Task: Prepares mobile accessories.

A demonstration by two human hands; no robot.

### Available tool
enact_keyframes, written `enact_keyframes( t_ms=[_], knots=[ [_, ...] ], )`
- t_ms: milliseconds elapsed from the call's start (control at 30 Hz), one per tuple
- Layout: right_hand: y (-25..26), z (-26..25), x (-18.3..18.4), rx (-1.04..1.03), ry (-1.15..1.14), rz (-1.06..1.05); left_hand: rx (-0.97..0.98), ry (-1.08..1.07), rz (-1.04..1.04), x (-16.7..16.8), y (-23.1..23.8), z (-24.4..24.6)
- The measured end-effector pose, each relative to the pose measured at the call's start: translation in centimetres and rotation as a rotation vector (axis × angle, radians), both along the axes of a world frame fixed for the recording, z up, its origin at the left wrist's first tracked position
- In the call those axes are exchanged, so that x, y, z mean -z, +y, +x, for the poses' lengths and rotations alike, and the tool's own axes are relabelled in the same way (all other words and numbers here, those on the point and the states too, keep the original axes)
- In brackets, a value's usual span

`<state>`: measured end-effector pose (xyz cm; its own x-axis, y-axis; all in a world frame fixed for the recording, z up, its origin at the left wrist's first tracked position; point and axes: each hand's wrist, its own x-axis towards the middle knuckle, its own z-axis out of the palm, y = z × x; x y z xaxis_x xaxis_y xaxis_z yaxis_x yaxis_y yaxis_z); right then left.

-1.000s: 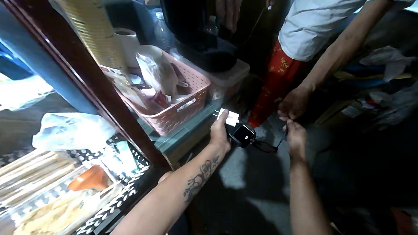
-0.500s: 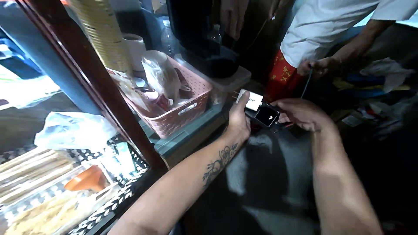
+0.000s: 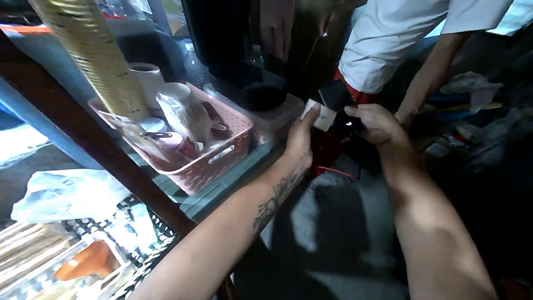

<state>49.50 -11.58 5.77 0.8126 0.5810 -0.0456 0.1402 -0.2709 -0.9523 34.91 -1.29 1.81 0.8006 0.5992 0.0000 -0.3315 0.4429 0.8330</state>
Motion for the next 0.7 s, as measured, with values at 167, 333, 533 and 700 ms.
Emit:
enact_keyframes(
  t_ms=[167,333,533,700],
  knots=[
    [-0.7,1.0,1.3,0.266,0.091,0.096,0.041,0.13,-0.023,2.6,-0.5,-2.0],
    [-1.5,1.9,2.9,0.412,0.172,0.195,0.024,0.235,-0.039,4.0,-1.6,-2.5],
    [-2.2,2.7,3.9,0.509,0.188,0.24,0.032,0.246,0.12,4.1,-1.3,-5.0],
    [-2.4,3.1,4.4,0.452,0.257,0.403,0.128,0.241,0.195,4.4,-0.8,-8.2]
  ],
)
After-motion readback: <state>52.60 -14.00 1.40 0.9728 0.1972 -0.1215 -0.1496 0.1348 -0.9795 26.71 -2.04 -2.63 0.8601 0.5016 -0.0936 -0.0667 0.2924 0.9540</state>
